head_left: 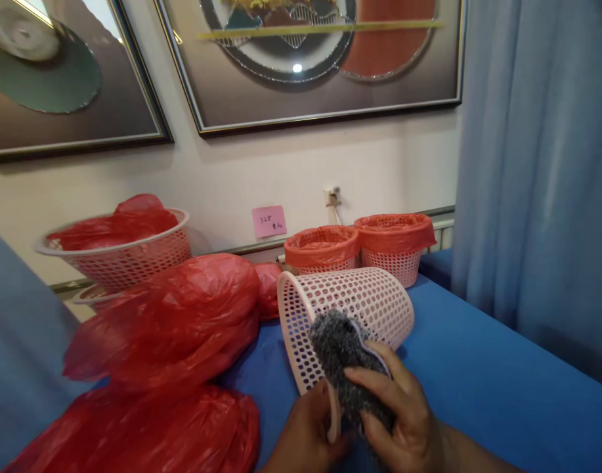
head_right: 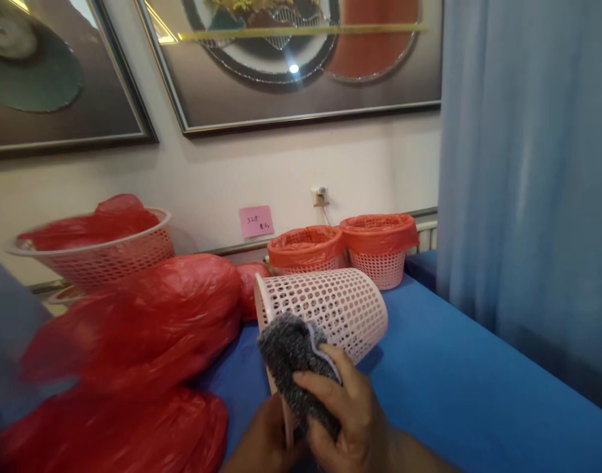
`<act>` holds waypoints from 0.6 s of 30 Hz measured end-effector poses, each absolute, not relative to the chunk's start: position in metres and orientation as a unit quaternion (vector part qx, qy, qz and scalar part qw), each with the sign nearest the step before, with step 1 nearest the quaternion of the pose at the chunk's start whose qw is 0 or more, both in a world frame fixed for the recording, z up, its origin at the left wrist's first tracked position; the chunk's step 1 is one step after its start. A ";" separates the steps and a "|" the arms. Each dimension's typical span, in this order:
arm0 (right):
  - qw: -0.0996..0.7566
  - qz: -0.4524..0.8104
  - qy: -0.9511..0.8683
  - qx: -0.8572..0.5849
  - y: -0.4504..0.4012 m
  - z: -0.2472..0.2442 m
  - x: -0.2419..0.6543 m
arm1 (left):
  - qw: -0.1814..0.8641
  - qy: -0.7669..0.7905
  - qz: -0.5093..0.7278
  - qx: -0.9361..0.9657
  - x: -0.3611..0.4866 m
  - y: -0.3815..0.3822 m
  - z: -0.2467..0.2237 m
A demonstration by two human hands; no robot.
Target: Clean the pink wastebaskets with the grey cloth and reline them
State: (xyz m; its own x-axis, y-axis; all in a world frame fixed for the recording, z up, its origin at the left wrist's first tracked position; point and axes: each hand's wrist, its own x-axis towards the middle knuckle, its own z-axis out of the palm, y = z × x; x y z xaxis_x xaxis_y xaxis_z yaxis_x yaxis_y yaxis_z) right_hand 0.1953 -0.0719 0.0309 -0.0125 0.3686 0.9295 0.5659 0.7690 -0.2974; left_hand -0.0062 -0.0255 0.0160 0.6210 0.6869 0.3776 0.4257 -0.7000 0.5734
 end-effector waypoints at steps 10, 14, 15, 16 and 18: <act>0.577 -0.177 -0.739 -0.299 -0.050 0.004 0.195 | 0.288 0.312 0.427 0.799 -0.022 -0.027 0.018; 0.597 -0.124 -0.633 -0.476 -0.028 0.011 0.235 | 0.242 0.299 0.392 0.836 -0.013 -0.031 0.036; 0.607 -0.100 -0.594 -0.519 -0.019 0.011 0.247 | 0.236 0.301 0.380 0.842 -0.012 -0.033 0.035; 0.611 -0.071 -0.559 -0.556 -0.011 0.008 0.258 | 0.237 0.308 0.365 0.846 -0.013 -0.036 0.031; 0.610 -0.020 -0.512 -0.605 0.002 0.002 0.272 | 0.246 0.343 0.336 0.842 -0.014 -0.042 0.022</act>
State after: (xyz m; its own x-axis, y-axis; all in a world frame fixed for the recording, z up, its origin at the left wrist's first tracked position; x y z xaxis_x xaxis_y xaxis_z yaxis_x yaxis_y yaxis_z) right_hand 0.2717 0.0019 0.0021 0.4750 0.5945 0.6488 0.6444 0.2672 -0.7165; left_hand -0.0139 -0.0422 0.0215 0.5396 0.7427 0.3966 0.4117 -0.6437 0.6452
